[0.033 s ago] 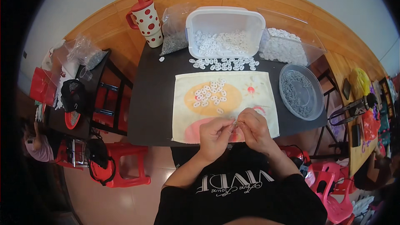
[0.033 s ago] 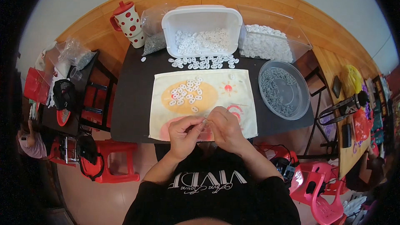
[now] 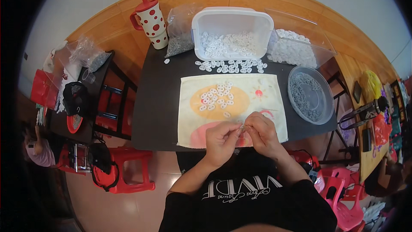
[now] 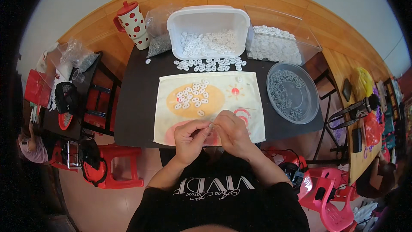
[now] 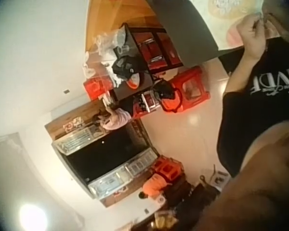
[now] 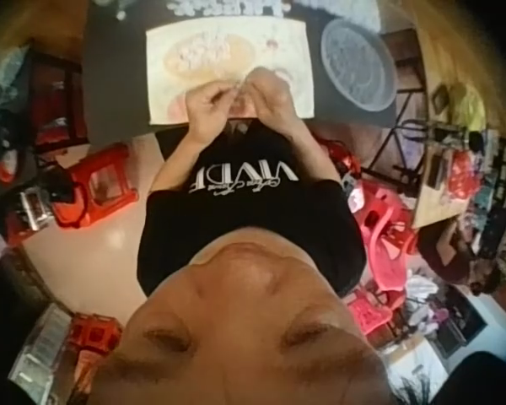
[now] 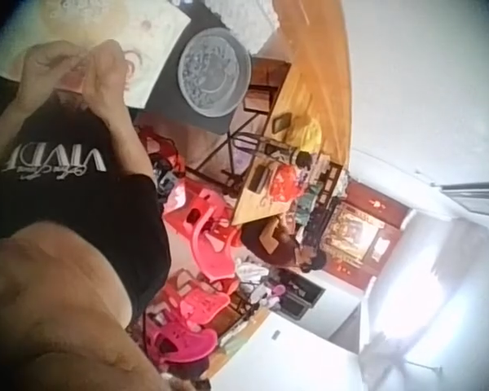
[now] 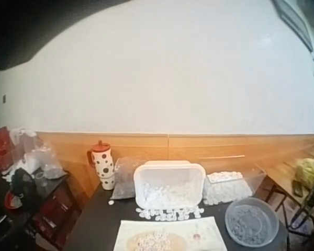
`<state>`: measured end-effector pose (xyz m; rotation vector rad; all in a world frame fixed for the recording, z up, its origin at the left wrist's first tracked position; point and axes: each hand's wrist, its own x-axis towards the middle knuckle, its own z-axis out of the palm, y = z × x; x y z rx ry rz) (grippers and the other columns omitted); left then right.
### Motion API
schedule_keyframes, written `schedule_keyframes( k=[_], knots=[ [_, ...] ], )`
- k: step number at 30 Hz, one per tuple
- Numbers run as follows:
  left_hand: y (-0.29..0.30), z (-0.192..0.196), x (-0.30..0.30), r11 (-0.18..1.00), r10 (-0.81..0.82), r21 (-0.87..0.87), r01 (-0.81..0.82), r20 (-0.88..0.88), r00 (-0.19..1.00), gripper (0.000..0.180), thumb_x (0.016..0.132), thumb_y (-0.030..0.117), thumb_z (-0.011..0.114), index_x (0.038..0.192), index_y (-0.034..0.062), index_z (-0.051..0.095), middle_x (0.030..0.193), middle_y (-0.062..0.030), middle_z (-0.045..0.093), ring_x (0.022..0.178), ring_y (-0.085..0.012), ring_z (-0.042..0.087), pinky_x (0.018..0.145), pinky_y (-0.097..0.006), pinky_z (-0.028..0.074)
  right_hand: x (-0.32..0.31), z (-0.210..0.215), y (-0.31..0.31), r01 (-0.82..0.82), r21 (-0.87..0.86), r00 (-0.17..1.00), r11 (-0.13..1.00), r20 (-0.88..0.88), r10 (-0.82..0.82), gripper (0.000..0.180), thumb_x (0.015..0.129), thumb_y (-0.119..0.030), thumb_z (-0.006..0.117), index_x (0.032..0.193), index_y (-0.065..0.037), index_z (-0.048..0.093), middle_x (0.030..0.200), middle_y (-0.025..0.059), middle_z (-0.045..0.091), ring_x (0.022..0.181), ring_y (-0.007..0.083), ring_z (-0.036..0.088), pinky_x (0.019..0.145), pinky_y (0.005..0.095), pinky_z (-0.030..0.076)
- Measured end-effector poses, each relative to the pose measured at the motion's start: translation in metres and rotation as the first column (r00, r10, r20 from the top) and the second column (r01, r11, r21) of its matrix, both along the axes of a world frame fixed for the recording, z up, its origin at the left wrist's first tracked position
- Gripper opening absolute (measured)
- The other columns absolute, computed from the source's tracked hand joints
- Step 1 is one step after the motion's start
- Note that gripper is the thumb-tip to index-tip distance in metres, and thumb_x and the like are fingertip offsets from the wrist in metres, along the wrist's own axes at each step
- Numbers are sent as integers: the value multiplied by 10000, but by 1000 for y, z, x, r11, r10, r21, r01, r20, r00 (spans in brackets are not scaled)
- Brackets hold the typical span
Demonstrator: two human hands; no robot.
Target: Assembling small plastic components by manually fitting a small center piece into a larger white ring.
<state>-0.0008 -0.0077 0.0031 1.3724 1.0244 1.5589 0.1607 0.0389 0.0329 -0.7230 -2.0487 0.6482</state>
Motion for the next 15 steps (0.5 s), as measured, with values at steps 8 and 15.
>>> schedule_keyframes(
  k=[8, 15],
  knots=[
    [1, 6, 1, 994, 25, -111, 6, 273, 962, 181, 900, -58, 643, 1075, -33, 682, 914, -50, 707, 769, -75, 639, 677, -197, 509, 8, -9, 3, -97, -538, 970, 837, -240, -42, 153, 956, -2, 553, 1079, 41, 634, 946, 57, 629, 883, 122, 606, 793, 247, 479],
    [2, -5, -42, 983, 163, -125, -138, 221, 962, 175, 908, -27, 636, 1081, -35, 663, 931, -90, 722, 785, -90, 657, 636, -205, 499, 12, -2, 21, 220, -98, 968, 971, 149, -204, 124, 824, 63, 634, 936, 11, 648, 848, 135, 587, 775, 256, 602, 696, 319, 468]
  ],
)
